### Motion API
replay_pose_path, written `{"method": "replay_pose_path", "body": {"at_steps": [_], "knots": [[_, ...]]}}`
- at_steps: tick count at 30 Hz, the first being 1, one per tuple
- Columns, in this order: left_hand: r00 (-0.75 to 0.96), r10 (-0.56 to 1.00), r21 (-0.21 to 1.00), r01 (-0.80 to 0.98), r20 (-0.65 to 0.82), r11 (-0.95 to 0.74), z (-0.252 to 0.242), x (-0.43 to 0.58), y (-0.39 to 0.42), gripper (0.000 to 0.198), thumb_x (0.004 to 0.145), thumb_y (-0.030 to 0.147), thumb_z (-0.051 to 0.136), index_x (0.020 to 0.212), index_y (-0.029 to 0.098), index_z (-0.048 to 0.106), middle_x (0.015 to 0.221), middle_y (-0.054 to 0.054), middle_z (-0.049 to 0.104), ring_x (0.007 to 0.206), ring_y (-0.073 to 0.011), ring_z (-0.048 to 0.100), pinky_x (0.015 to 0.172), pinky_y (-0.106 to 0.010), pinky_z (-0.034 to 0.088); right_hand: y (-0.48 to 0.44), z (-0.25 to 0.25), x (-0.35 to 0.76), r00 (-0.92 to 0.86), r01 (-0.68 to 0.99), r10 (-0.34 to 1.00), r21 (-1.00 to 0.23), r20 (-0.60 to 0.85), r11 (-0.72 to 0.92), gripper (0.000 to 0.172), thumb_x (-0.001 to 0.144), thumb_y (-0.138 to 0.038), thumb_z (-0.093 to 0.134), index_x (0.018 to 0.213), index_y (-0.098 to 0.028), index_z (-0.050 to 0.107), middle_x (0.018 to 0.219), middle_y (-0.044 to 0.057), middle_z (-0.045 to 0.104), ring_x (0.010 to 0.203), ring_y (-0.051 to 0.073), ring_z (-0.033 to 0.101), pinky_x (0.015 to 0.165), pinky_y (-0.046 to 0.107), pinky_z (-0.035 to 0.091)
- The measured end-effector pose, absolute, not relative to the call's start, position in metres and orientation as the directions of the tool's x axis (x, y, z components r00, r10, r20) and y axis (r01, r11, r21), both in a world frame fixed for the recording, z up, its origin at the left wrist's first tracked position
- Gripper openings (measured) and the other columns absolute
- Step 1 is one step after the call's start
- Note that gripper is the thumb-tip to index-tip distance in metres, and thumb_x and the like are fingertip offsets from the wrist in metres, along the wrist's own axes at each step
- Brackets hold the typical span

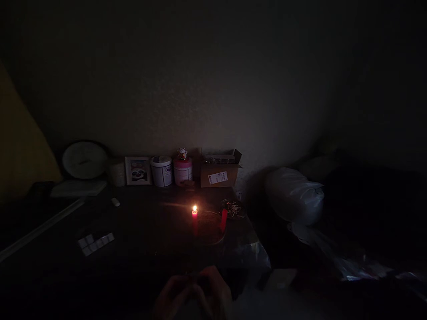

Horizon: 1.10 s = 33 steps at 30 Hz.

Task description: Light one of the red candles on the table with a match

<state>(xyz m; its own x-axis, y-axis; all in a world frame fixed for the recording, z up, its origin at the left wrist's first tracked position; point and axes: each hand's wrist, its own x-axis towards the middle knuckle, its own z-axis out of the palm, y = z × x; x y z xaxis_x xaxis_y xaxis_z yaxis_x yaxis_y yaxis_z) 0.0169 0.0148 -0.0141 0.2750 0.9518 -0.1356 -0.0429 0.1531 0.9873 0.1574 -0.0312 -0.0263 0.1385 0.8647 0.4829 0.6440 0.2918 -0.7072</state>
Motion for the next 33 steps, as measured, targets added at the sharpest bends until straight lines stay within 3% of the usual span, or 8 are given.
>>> {"method": "replay_pose_path", "body": {"at_steps": [9, 15, 22, 28, 33], "knots": [[0.288, 0.951, 0.986, -0.088, -0.113, 0.144, -0.014, 0.012, 0.018, 0.035, 0.054, 0.052, 0.072, 0.069, 0.021, 0.067, 0.072, -0.004, 0.072, 0.076, -0.026, 0.067, 0.071, -0.032, 0.054, -0.025, -0.046, 0.144, 0.196, 0.664, 0.849, -0.704, 0.49, 0.253, 0.014, 0.084, -0.036, 0.053, 0.083, -0.023, 0.056, 0.074, -0.002, 0.055, 0.059, 0.01, 0.054, 0.053, 0.016, 0.042], [0.355, 0.919, 0.978, -0.046, -0.173, 0.202, -0.015, 0.005, 0.022, 0.039, 0.052, 0.049, 0.075, 0.076, 0.02, 0.069, 0.078, -0.006, 0.074, 0.081, -0.0267, 0.067, 0.075, -0.032, 0.053, -0.023, -0.046, 0.145, 0.19, 0.568, 0.893, -0.787, 0.409, 0.24, 0.019, 0.084, -0.041, 0.054, 0.089, -0.023, 0.056, 0.078, 0.0, 0.058, 0.063, 0.011, 0.058, 0.055, 0.017, 0.045], [0.35, 0.918, 0.955, -0.155, -0.188, 0.255, -0.036, 0.007, 0.036, 0.04, 0.043, 0.05, 0.079, 0.068, 0.02, 0.068, 0.072, -0.005, 0.073, 0.078, -0.0273, 0.067, 0.074, -0.035, 0.054, -0.023, -0.047, 0.145, 0.169, 0.504, 0.918, -0.831, 0.36, 0.233, 0.019, 0.083, -0.038, 0.055, 0.093, -0.022, 0.055, 0.084, 0.002, 0.061, 0.073, 0.014, 0.06, 0.063, 0.02, 0.047], [0.252, 0.955, 0.979, -0.088, -0.157, 0.184, -0.034, 0.012, 0.026, 0.04, 0.055, 0.051, 0.073, 0.08, 0.019, 0.068, 0.08, -0.007, 0.073, 0.079, -0.027, 0.067, 0.073, -0.033, 0.053, -0.025, -0.039, 0.143, 0.149, 0.477, 0.933, -0.85, 0.327, 0.222, 0.02, 0.084, -0.037, 0.054, 0.097, -0.022, 0.055, 0.085, 0.002, 0.061, 0.069, 0.012, 0.059, 0.058, 0.019, 0.046], [0.288, 0.951, 0.982, -0.118, -0.111, 0.15, -0.034, 0.012, 0.023, 0.043, 0.054, 0.053, 0.073, 0.079, 0.019, 0.068, 0.082, -0.009, 0.073, 0.083, -0.0286, 0.066, 0.075, -0.034, 0.053, -0.022, -0.047, 0.143, 0.149, 0.497, 0.91, -0.825, 0.388, 0.27, 0.017, 0.083, -0.032, 0.055, 0.096, -0.021, 0.055, 0.085, 0.002, 0.06, 0.068, 0.011, 0.058, 0.057, 0.018, 0.045]]}}
